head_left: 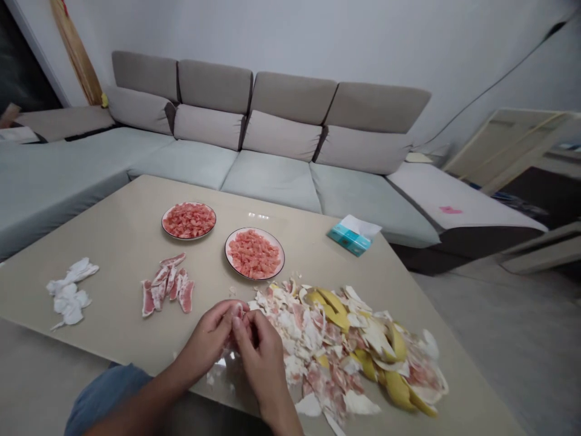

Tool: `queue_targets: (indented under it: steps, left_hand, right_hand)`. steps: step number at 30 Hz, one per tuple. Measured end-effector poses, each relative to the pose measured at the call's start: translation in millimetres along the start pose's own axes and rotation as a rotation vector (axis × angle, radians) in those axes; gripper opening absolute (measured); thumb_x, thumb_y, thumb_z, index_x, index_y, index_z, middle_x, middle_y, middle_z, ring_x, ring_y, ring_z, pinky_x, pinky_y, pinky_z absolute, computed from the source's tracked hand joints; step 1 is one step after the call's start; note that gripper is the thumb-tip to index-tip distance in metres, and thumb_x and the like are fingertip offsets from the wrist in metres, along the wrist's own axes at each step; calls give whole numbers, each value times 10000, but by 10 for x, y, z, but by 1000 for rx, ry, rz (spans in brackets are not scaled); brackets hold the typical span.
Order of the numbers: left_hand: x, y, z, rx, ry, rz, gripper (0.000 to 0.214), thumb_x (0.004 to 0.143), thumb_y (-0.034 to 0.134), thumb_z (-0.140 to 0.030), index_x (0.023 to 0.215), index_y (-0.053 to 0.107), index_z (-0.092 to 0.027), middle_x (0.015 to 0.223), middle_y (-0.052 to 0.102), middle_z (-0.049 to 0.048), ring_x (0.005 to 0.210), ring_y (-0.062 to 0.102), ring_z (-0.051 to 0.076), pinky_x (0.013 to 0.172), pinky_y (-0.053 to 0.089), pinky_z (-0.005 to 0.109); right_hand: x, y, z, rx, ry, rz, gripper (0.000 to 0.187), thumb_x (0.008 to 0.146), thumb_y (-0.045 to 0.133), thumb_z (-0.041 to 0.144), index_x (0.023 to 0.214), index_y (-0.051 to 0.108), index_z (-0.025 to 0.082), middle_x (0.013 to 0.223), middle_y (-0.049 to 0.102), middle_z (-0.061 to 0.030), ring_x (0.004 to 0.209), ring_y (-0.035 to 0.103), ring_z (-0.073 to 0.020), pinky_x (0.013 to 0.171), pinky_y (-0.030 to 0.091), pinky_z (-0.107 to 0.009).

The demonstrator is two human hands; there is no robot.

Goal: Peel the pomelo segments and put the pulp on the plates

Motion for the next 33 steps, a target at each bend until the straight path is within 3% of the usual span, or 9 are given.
queue_targets:
  steps: [5, 10, 12, 15, 17, 20, 24, 29, 33]
  left_hand:
    - [-36, -10, -91, 166, 86, 5, 370, 890, 493, -449, 1015, 664, -145, 967, 645, 88, 948, 580, 226, 827, 448, 303]
    - [-56, 21, -256, 337, 218, 18, 328, 921, 454, -384, 972, 689, -161, 921, 626, 77, 904, 582, 208, 847, 440, 298]
    - [-65, 46, -272, 349, 235, 34, 327, 921, 452, -384, 958, 690, -164, 900, 609, 70, 835, 589, 194, 768, 473, 278]
    - [-64, 84, -165, 271, 142, 82, 334, 889, 490, -431, 972, 665, -158, 855, 574, 48, 602, 554, 139, 505, 472, 235]
    - [-62, 101, -79, 179, 64, 110, 341, 860, 527, -458, 965, 639, -153, 777, 549, 21, 511, 514, 118, 415, 442, 221]
    - [-42, 39, -35, -15, 0, 70, 335, 848, 531, -488, 927, 592, -168, 660, 498, -24, 460, 497, 111, 374, 436, 211]
    - [-3, -110, -68, -201, -29, -41, 318, 839, 546, -491, 892, 562, -179, 710, 499, -29, 443, 485, 88, 326, 397, 180]
    - [9, -62, -87, -232, -67, 16, 313, 835, 563, -481, 897, 571, -174, 695, 508, -29, 426, 476, 77, 315, 370, 161]
    - [-21, 29, -81, -263, -104, 89, 312, 830, 573, -478, 884, 569, -170, 650, 502, -30, 415, 465, 80, 315, 357, 162]
  right_hand:
    - [4, 36, 18, -3, -4, 79, 279, 894, 479, 342, 665, 523, 189, 601, 508, 28, 580, 457, -132, 555, 332, -233]
    - [8, 26, -7, -34, 20, 91, 297, 863, 507, 321, 598, 500, 188, 531, 487, 38, 521, 427, -121, 523, 302, -234]
    - [7, 37, -6, -4, 29, 105, 323, 877, 486, 332, 589, 499, 188, 520, 499, 36, 515, 433, -121, 527, 311, -234]
    - [1, 52, 5, 63, 36, 114, 379, 902, 444, 353, 566, 506, 187, 504, 523, 25, 523, 462, -130, 541, 335, -237]
    - [-13, 57, 4, 110, 43, 103, 389, 902, 441, 359, 559, 509, 188, 488, 529, 24, 512, 477, -133, 547, 352, -240]
    - [-48, 56, 35, 150, 4, 61, 376, 885, 450, 341, 546, 511, 191, 474, 536, 25, 489, 479, -132, 539, 359, -240]
    - [-91, -9, 130, 124, -94, -60, 355, 843, 479, 308, 509, 516, 196, 490, 537, 25, 485, 459, -127, 494, 322, -232]
    - [-74, -48, 95, 266, -50, -89, 353, 876, 479, 335, 560, 565, 201, 500, 554, 25, 502, 497, -139, 559, 388, -247]
    - [-58, -30, -133, 468, 80, -99, 339, 882, 494, 355, 586, 560, 203, 522, 578, 25, 426, 400, -114, 493, 354, -243]
Point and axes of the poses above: each hand's wrist, its own x-axis towards the middle knuckle, its own y-axis out of the palm, z = x × y, the point moved 9 cm from there along x, towards the middle knuckle
